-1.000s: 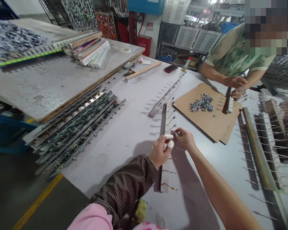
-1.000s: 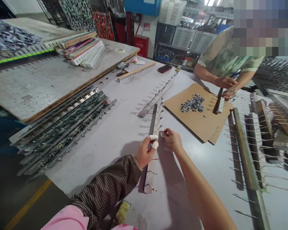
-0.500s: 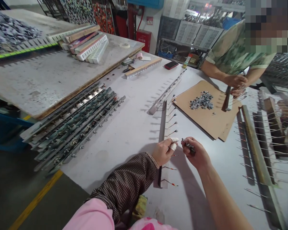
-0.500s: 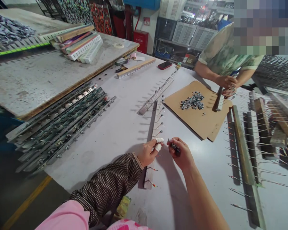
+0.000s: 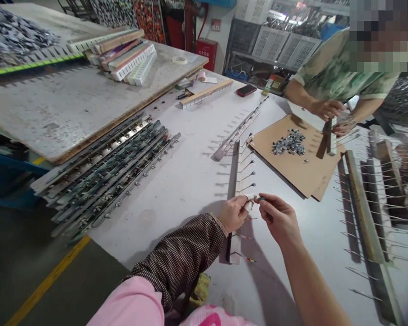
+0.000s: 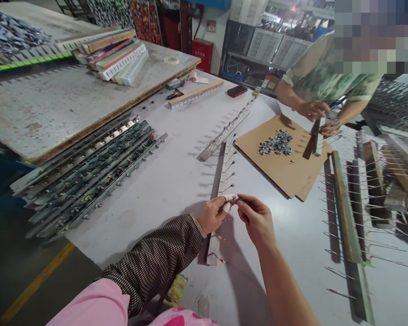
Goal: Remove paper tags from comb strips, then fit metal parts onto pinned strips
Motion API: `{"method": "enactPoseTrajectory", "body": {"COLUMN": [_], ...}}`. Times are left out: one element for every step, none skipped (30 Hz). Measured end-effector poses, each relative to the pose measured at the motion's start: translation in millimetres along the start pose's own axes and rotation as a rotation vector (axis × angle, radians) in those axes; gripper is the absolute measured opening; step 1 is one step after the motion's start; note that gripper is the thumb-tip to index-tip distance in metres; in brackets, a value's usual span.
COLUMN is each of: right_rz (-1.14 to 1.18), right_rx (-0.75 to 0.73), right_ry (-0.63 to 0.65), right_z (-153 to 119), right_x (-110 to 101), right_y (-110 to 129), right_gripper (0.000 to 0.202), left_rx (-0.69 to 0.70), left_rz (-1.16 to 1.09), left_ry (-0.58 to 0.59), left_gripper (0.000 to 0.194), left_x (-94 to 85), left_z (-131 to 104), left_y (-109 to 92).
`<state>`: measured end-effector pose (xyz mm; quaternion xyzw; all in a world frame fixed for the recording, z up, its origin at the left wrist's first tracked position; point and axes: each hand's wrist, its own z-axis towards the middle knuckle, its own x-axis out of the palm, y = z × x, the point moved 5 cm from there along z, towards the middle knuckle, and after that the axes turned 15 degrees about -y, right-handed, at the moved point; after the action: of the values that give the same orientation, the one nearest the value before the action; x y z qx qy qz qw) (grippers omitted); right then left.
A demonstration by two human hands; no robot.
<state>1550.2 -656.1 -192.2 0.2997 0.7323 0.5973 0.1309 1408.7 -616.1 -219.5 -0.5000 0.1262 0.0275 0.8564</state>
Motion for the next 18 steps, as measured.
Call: {"method": "enactPoseTrajectory", "body": {"right_rz": [-0.032,-0.079,-0.139,-0.204,-0.264,-0.312,-0.344,-0.364,-0.379,-0.393,-0.411,-0.432,-0.455,-0.479,-0.504,-0.528,-0.549,-0.562], "right_rx": [-0.057,-0.119,-0.184,-0.248,-0.305,-0.352,-0.39,-0.421,-0.449,-0.48,-0.513,-0.553,-0.597,-0.646,-0.702,-0.76,-0.812,-0.847], "right_ry": [-0.012,-0.027,-0.043,-0.057,-0.071,-0.083,-0.093,-0.1,-0.102,-0.101,-0.095,-0.084,-0.066,-0.044,-0.023,-0.006,0.009,0.02], "right_z": [-2.2,-4.5,-6.7,-8.9,-10.8,-12.3,-13.5,-14.4,-15.0,-15.5,-16.1,-16.9,-18.0,-19.4,-21.1,-22.8,-24.4,-25.3], "right_x": [-1.0,-1.9,-2.7,-3.4,-4.0,-4.6,-5.2,-5.8,-6.0,-5.9,-5.1,-3.6,-1.3,1.6,4.9,8.1,10.8,12.9], "right_y": [2.5,4.9,6.9,8.8,10.3,11.5,12.5,13.3,14.2,15.1,16.1,17.4,18.6,20.1,22.0,24.1,26.1,27.9], "right_gripper": [0.029,0.027,0.025,0.024,0.022,0.021,0.02,0.019,0.018,0.018,0.018,0.017,0.015,0.014,0.013,0.012,0.013,0.014], "left_rx": [-0.006,-0.014,-0.025,-0.037,-0.048,-0.055,-0.055,-0.048,-0.04,-0.034,-0.03,-0.031,-0.036,-0.039,-0.039,-0.035,-0.03,-0.025], "left_rz": [0.005,0.011,0.022,0.036,0.049,0.055,0.052,0.042,0.031,0.024,0.023,0.026,0.032,0.037,0.04,0.039,0.038,0.04], "left_ry": [0.004,0.008,0.013,0.017,0.021,0.025,0.027,0.03,0.034,0.037,0.04,0.044,0.048,0.047,0.045,0.043,0.04,0.035], "left_gripper": [0.026,0.027,0.028,0.028,0.029,0.028,0.027,0.027,0.027,0.027,0.027,0.028,0.028,0.029,0.029,0.029,0.028,0.028], "left_x": [0.4,0.6,0.9,1.0,1.2,1.3,1.4,1.6,1.7,1.7,1.7,1.6,1.4,0.9,0.5,0.1,-0.3,-0.6], "left_z": [-0.2,-0.3,-0.5,-0.7,-0.8,-0.9,-0.9,-0.8,-0.7,-0.6,-0.6,-0.7,-0.9,-1.2,-1.6,-2.0,-2.5,-2.9], "left_y": [0.6,1.2,2.0,2.9,3.8,4.3,4.4,4.1,3.6,3.2,3.0,3.0,3.1,3.2,3.2,3.0,2.8,2.8]}}
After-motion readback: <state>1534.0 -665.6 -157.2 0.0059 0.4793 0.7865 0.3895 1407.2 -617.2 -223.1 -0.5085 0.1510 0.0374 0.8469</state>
